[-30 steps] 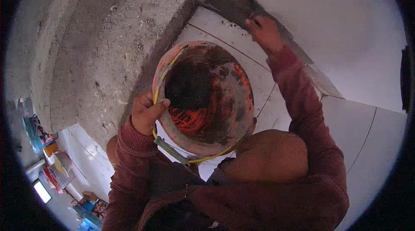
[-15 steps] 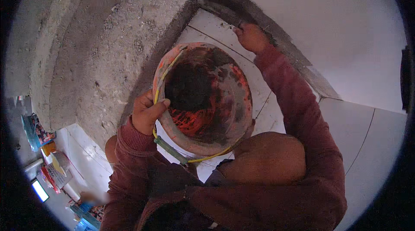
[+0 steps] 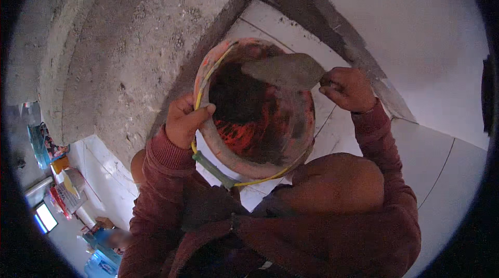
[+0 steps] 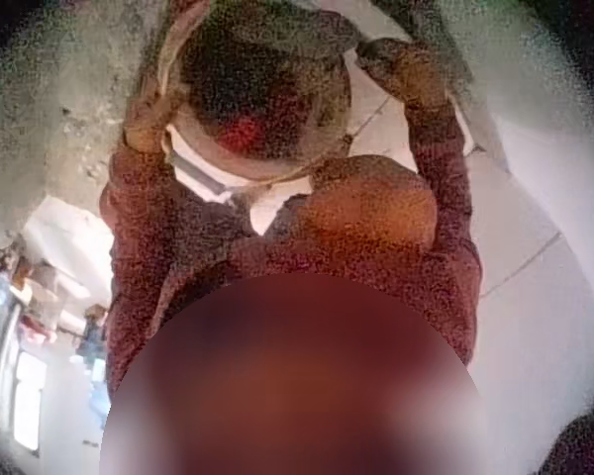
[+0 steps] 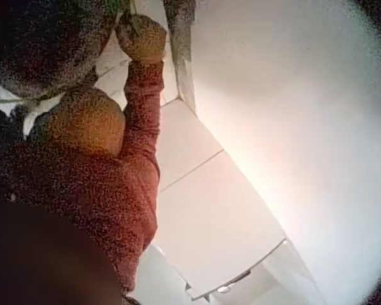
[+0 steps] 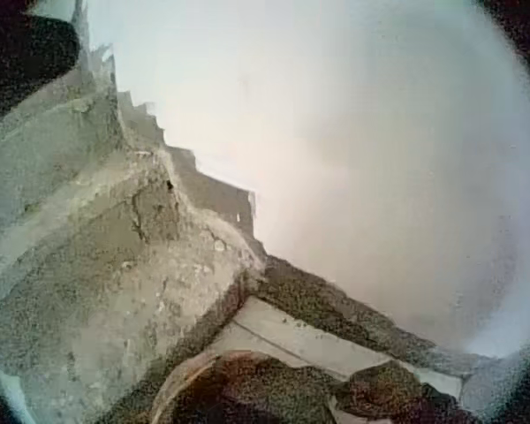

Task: Applying mortar to the base of a wall using a trowel.

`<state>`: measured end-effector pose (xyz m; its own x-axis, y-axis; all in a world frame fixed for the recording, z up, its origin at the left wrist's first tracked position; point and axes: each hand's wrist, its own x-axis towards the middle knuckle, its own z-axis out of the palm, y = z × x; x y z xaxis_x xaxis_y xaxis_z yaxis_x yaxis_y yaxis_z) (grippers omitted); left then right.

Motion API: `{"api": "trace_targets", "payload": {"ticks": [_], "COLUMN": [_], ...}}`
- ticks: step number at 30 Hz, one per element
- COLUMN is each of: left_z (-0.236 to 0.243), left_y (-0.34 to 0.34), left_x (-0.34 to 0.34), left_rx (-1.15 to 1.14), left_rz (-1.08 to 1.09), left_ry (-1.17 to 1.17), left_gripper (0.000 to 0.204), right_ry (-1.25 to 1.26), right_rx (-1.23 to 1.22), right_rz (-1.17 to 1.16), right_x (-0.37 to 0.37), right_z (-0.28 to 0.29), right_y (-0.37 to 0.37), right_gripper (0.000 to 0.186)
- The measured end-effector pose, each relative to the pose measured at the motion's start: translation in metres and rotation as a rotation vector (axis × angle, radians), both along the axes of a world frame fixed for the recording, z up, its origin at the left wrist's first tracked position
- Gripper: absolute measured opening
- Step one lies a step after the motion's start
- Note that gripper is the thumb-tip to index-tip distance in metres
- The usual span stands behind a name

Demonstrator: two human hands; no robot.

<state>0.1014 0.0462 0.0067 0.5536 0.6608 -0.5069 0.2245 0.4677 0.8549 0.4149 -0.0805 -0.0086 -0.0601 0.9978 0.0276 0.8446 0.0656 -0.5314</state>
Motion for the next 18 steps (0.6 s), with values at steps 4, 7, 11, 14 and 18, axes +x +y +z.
{"api": "trace_targets", "payload": {"ticks": [4, 7, 11, 14, 18], "left_z": [0.003, 0.01, 0.003, 0.01, 0.005], "left_y": [-0.003, -0.005, -0.008, -0.009, -0.006], "left_x": [0.011, 0.022, 0.02, 0.02, 0.022], "left_rx": [-0.02, 0.042, 0.048, 0.016, 0.088], "left_rz": [0.007, -0.026, -0.028, -0.032, -0.051], "left_ry": [-0.036, 0.013, -0.011, 0.005, 0.045], "left_gripper": [0.003, 0.003, 0.004, 0.003, 0.005], "right_ry": [-0.329, -0.539, -0.519, -0.321, -0.151], "right_rx": [-0.154, -0.203, -0.1, -0.223, 0.015], "right_rz": [0.091, 0.09, 0.026, -0.021, -0.03], "right_x": [-0.021, -0.036, -0.04, -0.04, -0.033], "right_z": [-0.018, -0.049, -0.052, -0.032, -0.042], "right_y": [0.005, 0.013, 0.01, 0.006, -0.012], "right_gripper": [0.021, 0.03, 0.035, 0.034, 0.032]}}
